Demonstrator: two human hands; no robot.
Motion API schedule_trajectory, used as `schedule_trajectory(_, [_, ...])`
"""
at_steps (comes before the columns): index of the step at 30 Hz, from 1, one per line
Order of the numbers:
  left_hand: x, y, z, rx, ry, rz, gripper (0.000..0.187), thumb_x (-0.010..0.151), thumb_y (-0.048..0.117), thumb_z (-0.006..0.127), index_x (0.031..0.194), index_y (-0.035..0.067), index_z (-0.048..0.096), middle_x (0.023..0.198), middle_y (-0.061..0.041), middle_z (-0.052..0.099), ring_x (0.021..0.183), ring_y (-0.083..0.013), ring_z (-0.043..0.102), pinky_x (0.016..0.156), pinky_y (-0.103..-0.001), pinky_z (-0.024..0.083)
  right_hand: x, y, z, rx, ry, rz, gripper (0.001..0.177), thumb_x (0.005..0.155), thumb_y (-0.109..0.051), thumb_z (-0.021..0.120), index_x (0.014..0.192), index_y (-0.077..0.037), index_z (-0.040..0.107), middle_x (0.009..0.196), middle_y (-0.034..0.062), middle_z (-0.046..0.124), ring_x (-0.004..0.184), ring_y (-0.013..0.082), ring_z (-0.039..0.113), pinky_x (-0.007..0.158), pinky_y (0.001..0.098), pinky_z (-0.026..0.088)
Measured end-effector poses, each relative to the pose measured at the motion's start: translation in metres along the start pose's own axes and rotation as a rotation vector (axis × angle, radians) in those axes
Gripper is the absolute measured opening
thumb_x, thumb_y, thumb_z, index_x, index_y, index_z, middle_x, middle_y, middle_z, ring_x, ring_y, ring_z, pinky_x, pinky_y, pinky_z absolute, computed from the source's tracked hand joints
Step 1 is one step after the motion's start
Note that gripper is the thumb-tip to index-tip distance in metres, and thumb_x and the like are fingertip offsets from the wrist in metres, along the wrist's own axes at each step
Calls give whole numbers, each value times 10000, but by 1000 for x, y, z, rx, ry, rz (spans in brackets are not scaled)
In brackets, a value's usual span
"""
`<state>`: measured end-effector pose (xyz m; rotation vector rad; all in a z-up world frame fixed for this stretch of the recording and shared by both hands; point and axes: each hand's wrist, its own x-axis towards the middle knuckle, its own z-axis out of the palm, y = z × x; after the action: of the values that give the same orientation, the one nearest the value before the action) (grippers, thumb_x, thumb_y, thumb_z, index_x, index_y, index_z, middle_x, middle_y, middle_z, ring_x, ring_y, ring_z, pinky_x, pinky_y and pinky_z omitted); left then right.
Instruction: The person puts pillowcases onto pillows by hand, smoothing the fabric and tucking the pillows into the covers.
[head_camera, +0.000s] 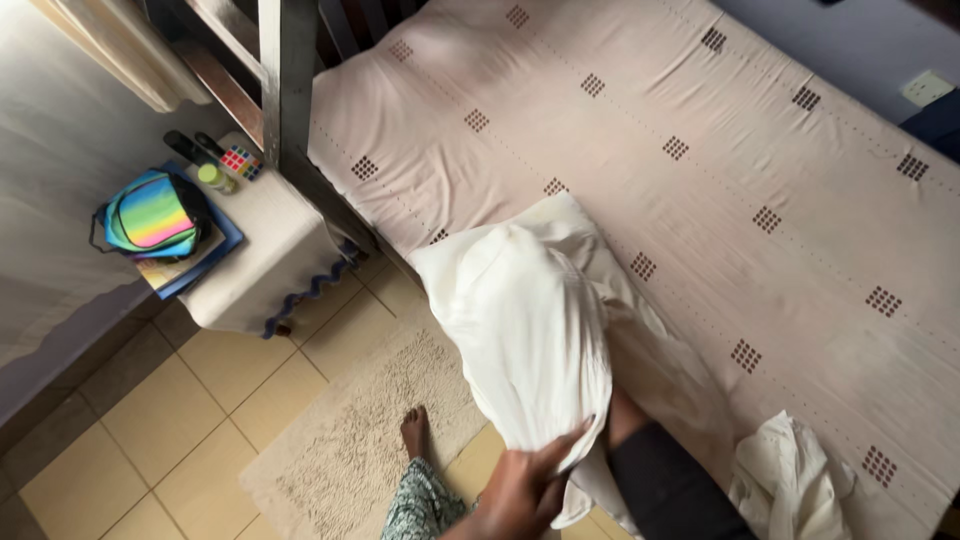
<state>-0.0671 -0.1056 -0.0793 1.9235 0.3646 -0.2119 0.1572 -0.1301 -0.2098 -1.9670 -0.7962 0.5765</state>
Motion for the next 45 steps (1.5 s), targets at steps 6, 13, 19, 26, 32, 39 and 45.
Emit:
schedule_trajectory(6, [25, -64, -14, -122, 255, -430, 475, 1025, 65, 519, 1444, 280, 582, 970, -141, 760, 643, -168, 609, 608, -277, 548, 1, 24, 13, -73, 41, 6, 416, 867, -259, 736, 1240, -85, 673, 1276, 124, 686, 1197, 274, 626, 1034, 381, 527])
schedule_trajectory(13, [69, -138, -18, 69, 395, -280, 319, 965, 225, 619, 1266, 154, 695, 1225, -148, 691, 961, -268, 676, 870, -416, 555, -58, 90, 38, -164, 90, -28, 553, 859, -309, 737, 1349, -84, 613, 1433, 143, 612, 1346, 294, 551, 1132, 403, 454])
schedule_trajectory(19, [51, -170, 9, 120, 221, -250, 357, 880, 246, 722, 1191, 92, 641, 1273, -174, 636, 1128, -327, 624, 962, -440, 494, -147, 144, -12, -344, 327, -32, 557, 900, -339, 787, 1374, -107, 608, 1437, 132, 626, 1381, 322, 546, 1182, 426, 413])
schedule_trajectory(26, [128, -137, -14, 476, 487, -326, 952, 590, 443, 920, 1347, 30, 515, 1254, -179, 562, 1110, -335, 564, 872, -396, 505, -107, 119, -72, -511, 308, 402, 1191, 646, -503, 936, 1531, 5, 321, 1365, 294, 583, 1241, 436, 586, 1046, 443, 467])
schedule_trajectory(32, [181, -194, 8, 34, 668, -374, 396, 832, 182, 681, 1222, 115, 662, 1160, -126, 713, 1011, -287, 698, 923, -410, 538, -94, 131, -20, -279, -122, 624, 809, 658, -507, 947, 1131, 80, 651, 1033, 224, 727, 948, 297, 727, 839, 388, 553])
schedule_trajectory(39, [163, -105, -38, -694, 454, -188, 422, 971, 161, 633, 1344, 14, 505, 1089, -144, 715, 945, -190, 676, 833, -319, 553, -129, -7, -57, 422, 470, 321, 143, 869, -89, 764, 891, 51, 742, 797, 46, 713, 697, 118, 596, 626, 301, 485])
schedule_trajectory(45, [158, -39, -55, -576, 568, 107, 423, 962, 74, 628, 1378, 0, 650, 1025, -104, 768, 843, -159, 659, 777, -317, 554, -158, -100, -105, 72, 578, -125, 112, 844, -44, 644, 751, -88, 690, 656, -1, 723, 554, 70, 657, 569, 287, 520])
